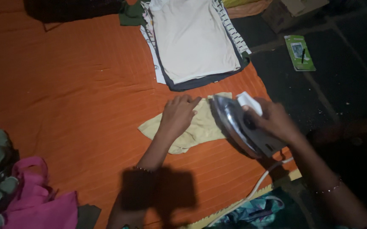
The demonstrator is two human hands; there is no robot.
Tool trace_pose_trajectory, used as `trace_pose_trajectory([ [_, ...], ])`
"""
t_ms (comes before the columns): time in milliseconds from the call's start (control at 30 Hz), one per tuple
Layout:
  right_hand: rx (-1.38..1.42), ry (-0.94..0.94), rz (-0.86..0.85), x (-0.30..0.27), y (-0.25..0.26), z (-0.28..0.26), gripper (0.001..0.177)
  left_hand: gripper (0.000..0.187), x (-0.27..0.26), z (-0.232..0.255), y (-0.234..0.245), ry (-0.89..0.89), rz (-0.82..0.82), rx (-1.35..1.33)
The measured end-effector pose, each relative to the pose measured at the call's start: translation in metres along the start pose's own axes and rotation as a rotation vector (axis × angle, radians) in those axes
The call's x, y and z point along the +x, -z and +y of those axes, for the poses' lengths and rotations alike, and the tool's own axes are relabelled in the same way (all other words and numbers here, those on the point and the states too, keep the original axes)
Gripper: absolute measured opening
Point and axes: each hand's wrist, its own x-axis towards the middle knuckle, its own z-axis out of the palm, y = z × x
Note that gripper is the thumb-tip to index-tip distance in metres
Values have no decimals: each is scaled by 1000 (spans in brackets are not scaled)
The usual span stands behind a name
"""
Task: The person irons several garments on an orange cloth-covered surface. They smooth and press a white tank top, a yellow cloth, and a patterned cloth, folding each after ironing and stacking them on a pile.
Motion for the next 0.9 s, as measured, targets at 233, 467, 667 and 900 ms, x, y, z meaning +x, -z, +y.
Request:
trace_pose_trajectory([
  [233,-263,67,-53,3,-37,-12,62,16,-5,-17,-11,101,58,-25],
  [467,-307,122,38,14,-43,-20,55,29,-1,-15,1,168,33,-46],
  [667,-242,99,53,39,-45,-37,51,50,1,0,15,116,-310,-119],
  [900,-225,121,-22,41,-39,-37,64,132,-8,-19,2,107,-447,31],
])
